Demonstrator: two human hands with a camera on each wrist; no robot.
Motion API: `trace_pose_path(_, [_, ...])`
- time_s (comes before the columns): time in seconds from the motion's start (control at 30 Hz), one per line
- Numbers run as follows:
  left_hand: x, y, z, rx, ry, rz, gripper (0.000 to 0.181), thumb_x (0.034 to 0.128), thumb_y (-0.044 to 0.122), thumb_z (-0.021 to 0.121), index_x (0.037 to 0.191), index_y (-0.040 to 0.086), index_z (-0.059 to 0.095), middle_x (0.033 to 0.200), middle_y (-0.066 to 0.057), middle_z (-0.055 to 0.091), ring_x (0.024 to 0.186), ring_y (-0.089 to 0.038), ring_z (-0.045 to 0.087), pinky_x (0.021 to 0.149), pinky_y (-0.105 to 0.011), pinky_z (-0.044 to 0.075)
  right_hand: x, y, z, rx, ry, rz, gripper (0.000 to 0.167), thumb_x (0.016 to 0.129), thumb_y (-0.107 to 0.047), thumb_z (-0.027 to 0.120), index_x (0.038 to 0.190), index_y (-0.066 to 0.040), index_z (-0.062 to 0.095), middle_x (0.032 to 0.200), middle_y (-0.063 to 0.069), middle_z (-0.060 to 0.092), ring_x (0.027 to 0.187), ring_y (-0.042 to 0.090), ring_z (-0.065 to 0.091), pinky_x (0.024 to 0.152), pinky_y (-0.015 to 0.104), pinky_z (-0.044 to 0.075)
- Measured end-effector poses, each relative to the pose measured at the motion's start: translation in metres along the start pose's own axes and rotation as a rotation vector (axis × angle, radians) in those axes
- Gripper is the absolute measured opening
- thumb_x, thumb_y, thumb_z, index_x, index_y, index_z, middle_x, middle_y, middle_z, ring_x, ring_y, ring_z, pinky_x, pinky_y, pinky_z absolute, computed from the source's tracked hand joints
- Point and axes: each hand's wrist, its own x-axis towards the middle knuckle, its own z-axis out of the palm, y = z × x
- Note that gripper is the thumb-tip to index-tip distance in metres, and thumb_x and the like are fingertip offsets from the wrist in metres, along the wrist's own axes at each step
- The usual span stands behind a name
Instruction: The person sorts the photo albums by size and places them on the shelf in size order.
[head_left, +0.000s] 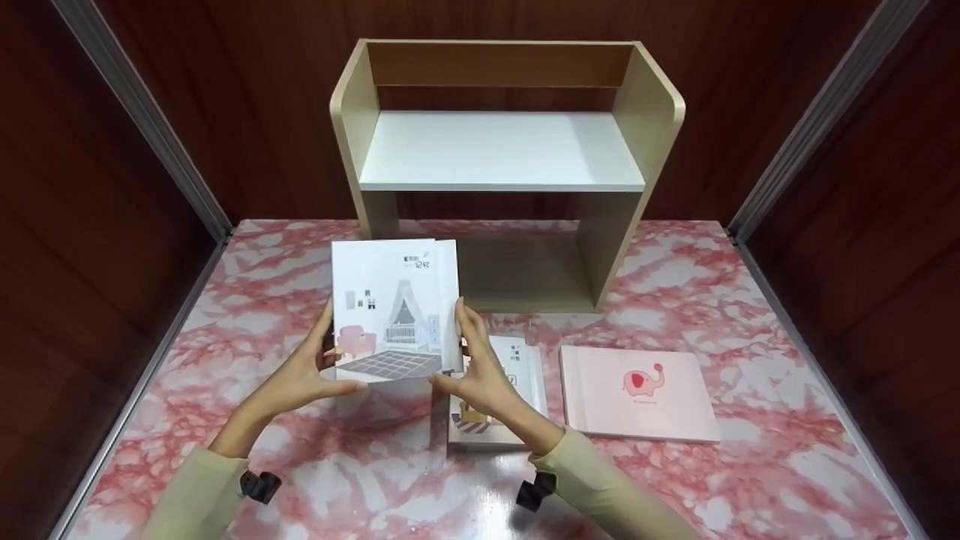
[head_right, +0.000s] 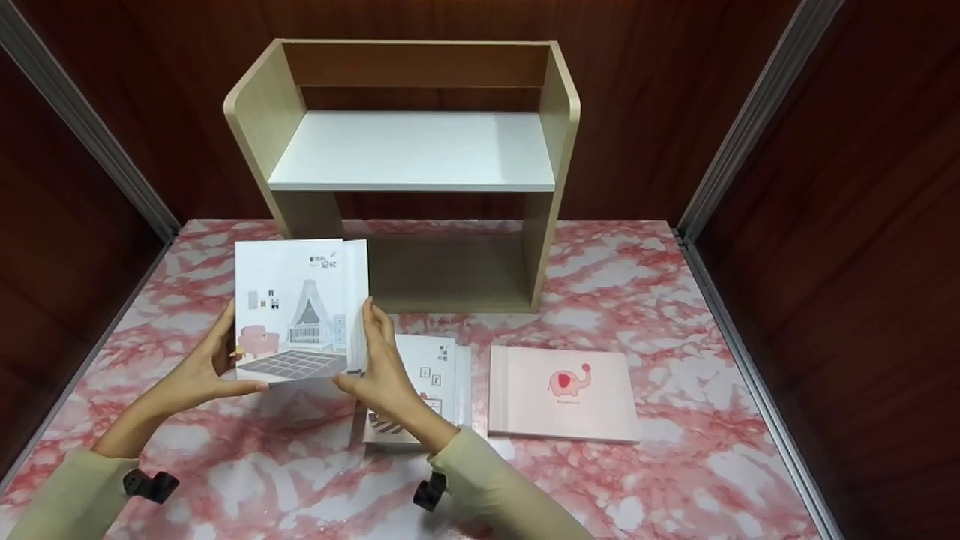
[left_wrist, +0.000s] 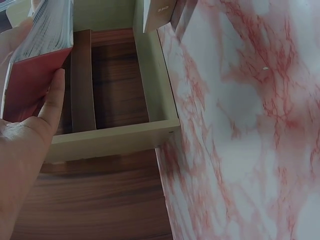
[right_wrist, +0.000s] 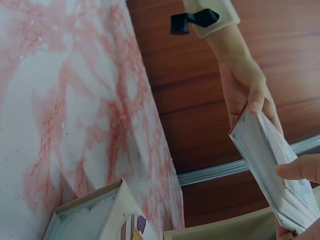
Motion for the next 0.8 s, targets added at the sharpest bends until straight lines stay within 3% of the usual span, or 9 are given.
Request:
trace_pose_path(0.2, [0.004, 0.0, -0.001, -0.003, -0.004, 0.012, 0.12, 0.0689, -0.004, 0.078, 0.149, 0.028, -0.006, 0.144, -0.018, 0.03, 0.114, -0.017, 0.052, 0.087, -0.022, 0.049, -0.001, -0.022, -0.005, 0.008, -0.002, 0.011, 0.102, 0.066, 0.013, 0.072, 0.146, 0.007, 0.007, 0.144, 0.028, 0.017, 0.122, 0.037, 0.039, 0.096, 0.045, 0.045])
trace_pose_path(0.47, [0.007, 0.002, 0.0, -0.009, 0.013, -0.009, 0.122, 0.0675, -0.002, 0.08, 0.148, 0.033, -0.005, 0.145, -0.014, 0.029, 0.116, -0.021, 0.048, 0.087, -0.024, 0.05, -0.001, -0.023, -0.009, -0.007, 0.01, 0.01, 0.101, 0.066, 0.014, 0.07, 0.147, 0.004, 0.009, 0.146, 0.026, 0.018, 0.128, 0.038, 0.033, 0.102, 0.046, 0.039])
trace_pose_path(0.8, [0.008, 0.004, 0.002, 0.005, 0.024, -0.023, 0.119, 0.0687, 0.001, 0.08, 0.148, 0.032, -0.004, 0.147, -0.016, 0.026, 0.115, -0.019, 0.051, 0.084, -0.025, 0.051, 0.0, -0.022, -0.01, -0.003, 0.019, -0.012, 0.1, 0.065, 0.016, 0.069, 0.146, 0.006, 0.011, 0.145, 0.027, 0.018, 0.128, 0.038, 0.033, 0.101, 0.046, 0.04])
